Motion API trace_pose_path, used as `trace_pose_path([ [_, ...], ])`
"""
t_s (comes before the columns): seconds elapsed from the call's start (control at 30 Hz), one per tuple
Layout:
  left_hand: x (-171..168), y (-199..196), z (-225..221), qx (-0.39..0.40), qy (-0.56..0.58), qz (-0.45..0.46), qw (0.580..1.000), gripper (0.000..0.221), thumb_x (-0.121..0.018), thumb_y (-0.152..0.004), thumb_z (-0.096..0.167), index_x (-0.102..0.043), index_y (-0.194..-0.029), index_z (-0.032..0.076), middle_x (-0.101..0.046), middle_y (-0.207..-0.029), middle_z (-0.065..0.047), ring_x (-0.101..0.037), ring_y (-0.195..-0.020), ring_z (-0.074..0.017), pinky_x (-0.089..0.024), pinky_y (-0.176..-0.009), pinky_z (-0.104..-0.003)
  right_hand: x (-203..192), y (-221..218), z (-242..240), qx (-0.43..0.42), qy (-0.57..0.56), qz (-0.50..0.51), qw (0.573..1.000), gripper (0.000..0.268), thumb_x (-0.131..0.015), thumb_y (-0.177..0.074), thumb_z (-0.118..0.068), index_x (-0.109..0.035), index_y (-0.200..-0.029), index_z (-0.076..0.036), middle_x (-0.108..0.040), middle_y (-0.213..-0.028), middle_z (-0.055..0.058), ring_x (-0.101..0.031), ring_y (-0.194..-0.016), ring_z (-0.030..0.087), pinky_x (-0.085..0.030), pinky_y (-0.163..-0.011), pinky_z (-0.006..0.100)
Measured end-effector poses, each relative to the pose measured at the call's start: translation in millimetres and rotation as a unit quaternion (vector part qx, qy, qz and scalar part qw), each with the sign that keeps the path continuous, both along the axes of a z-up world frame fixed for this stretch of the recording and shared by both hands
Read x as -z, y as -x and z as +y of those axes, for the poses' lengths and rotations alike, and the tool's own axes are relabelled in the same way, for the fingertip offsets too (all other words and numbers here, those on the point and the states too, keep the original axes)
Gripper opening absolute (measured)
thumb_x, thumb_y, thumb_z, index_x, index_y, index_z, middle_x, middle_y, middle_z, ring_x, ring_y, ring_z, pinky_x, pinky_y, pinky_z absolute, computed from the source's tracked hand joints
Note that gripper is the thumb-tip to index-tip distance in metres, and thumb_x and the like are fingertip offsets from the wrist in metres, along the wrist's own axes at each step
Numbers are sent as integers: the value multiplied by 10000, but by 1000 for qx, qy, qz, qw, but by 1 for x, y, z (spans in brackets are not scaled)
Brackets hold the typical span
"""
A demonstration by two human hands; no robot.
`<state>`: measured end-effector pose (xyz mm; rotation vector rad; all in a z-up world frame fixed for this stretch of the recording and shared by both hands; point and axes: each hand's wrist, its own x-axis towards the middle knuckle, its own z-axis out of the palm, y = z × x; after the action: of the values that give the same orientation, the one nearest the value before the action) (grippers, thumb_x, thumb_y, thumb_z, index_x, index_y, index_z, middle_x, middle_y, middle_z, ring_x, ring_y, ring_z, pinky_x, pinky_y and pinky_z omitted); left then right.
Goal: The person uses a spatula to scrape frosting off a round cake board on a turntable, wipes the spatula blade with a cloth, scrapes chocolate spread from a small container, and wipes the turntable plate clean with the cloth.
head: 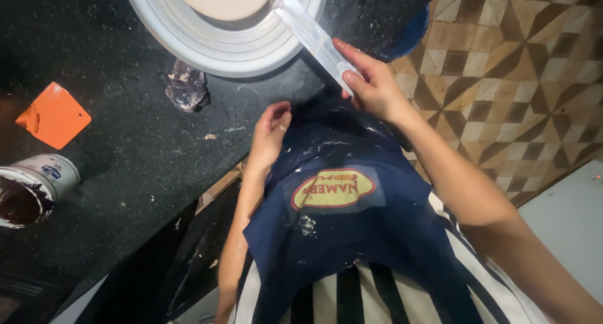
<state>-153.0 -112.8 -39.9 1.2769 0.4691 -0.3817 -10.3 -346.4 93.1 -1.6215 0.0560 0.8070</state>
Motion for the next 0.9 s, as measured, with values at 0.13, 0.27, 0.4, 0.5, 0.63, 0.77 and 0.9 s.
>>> trace_pose_path([
  [0.13,-19,-22,4,-11,22,-7,1000,363,-638,-1033,162,-612,-1366,21,-684,-1217,-41,-607,-1063,-93,-476,-945,-229,-5,6,0,-17,6,-20,1000,563,-523,-1056,-82,-423,-1600,-184,-664,-1104,-40,-561,-702,38,-468,-539,205],
  [0.27,-51,-64,20,-48,8,-52,997,398,-653,-1024,155,-550,-1393,45,-692,-1254,-70,-639,-1140,-131,-488,-978,-255,-4,-9,-37,-15,21,18,999,546,-538,-1033,-142,-436,-1567,-202,-641,-800,15,-521,-571,55,-437,-497,210],
  [0.4,-54,-86,49,-291,151,-45,944,326,-632,-1031,129,-523,-1319,19,-670,-1169,-137,-715,-1026,-263,-611,-870,-419,4,-72,-101,160,112,-326,925,487,-621,-1117,-81,-513,-1590,-115,-575,-1077,68,-535,-833,111,-481,-727,236],
  [0.5,-45,-83,40,-319,157,-47,934,316,-626,-1031,98,-519,-1314,8,-655,-1146,-127,-692,-951,-270,-636,-802,-431,0,-98,-123,140,255,-518,804,562,-658,-1060,16,-550,-1600,-92,-481,-1164,108,-519,-1020,177,-482,-892,269],
  [0.63,-29,-72,30,-328,174,-53,927,411,-624,-972,82,-512,-1366,37,-680,-1195,-82,-702,-987,-212,-643,-801,-343,9,-49,-144,128,338,-491,793,594,-631,-944,43,-621,-1524,-86,-531,-1069,102,-551,-953,229,-480,-862,317],
  [0.77,-46,-66,64,-267,-64,-102,956,465,-674,-947,60,-553,-1396,48,-670,-1193,-127,-668,-1009,-251,-586,-788,-396,22,15,-149,132,322,-441,827,608,-638,-847,39,-671,-1443,-78,-591,-1037,86,-558,-901,180,-462,-787,288],
  [0.9,-77,-68,103,-83,-681,-104,720,499,-796,-765,135,-652,-1243,124,-622,-1079,-200,-625,-991,-429,-525,-803,-452,-21,32,-69,49,167,-350,920,547,-581,-956,18,-566,-1499,-48,-662,-1255,108,-649,-955,153,-520,-781,267],
])
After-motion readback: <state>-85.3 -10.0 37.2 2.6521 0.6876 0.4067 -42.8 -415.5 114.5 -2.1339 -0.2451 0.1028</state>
